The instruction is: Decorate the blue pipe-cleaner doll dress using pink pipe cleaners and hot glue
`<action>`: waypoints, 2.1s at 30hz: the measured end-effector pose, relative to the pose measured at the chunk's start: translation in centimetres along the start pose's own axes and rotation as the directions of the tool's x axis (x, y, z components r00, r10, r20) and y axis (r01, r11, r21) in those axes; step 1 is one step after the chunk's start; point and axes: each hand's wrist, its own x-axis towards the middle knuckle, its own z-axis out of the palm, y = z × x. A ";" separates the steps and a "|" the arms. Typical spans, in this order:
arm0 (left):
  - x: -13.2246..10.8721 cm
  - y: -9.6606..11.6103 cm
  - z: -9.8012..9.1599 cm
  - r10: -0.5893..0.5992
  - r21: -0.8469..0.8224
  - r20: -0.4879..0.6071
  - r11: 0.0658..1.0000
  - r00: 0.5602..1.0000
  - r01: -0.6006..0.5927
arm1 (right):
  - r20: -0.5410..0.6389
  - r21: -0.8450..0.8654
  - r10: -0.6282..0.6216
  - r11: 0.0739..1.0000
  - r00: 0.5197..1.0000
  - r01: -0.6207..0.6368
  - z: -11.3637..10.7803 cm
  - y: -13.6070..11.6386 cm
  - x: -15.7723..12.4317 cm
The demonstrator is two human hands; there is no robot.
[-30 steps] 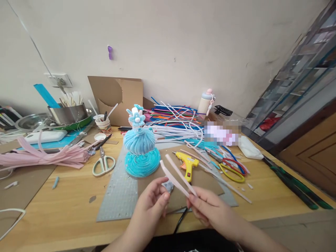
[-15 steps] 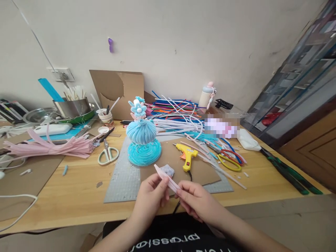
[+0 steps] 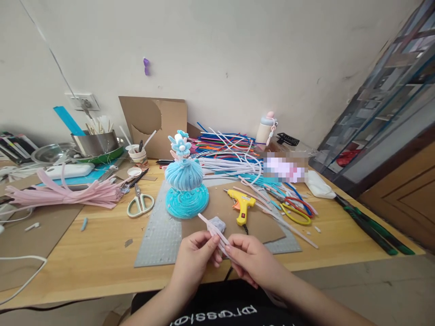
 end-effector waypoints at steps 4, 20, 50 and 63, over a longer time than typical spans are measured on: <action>0.1 0.0 -0.1 0.018 -0.001 0.016 1.000 1.000 -0.018 | 0.019 -0.066 -0.038 0.997 0.999 0.039 0.0 -0.1 0.2; 0.2 -1.3 -1.6 0.142 -0.117 -0.223 0.978 0.964 -0.171 | 0.008 -0.593 -0.127 0.798 0.992 0.107 -5.0 -2.4 -1.1; 1.9 0.1 -0.3 0.102 -0.160 0.248 0.985 0.963 -0.063 | 0.191 -0.710 -0.024 0.687 0.981 0.155 -7.5 -6.5 -0.9; 2.5 -0.9 -0.2 -0.021 -0.206 0.199 0.976 0.980 0.063 | 0.091 -0.802 -0.095 0.583 0.991 0.129 -5.7 -5.4 -0.4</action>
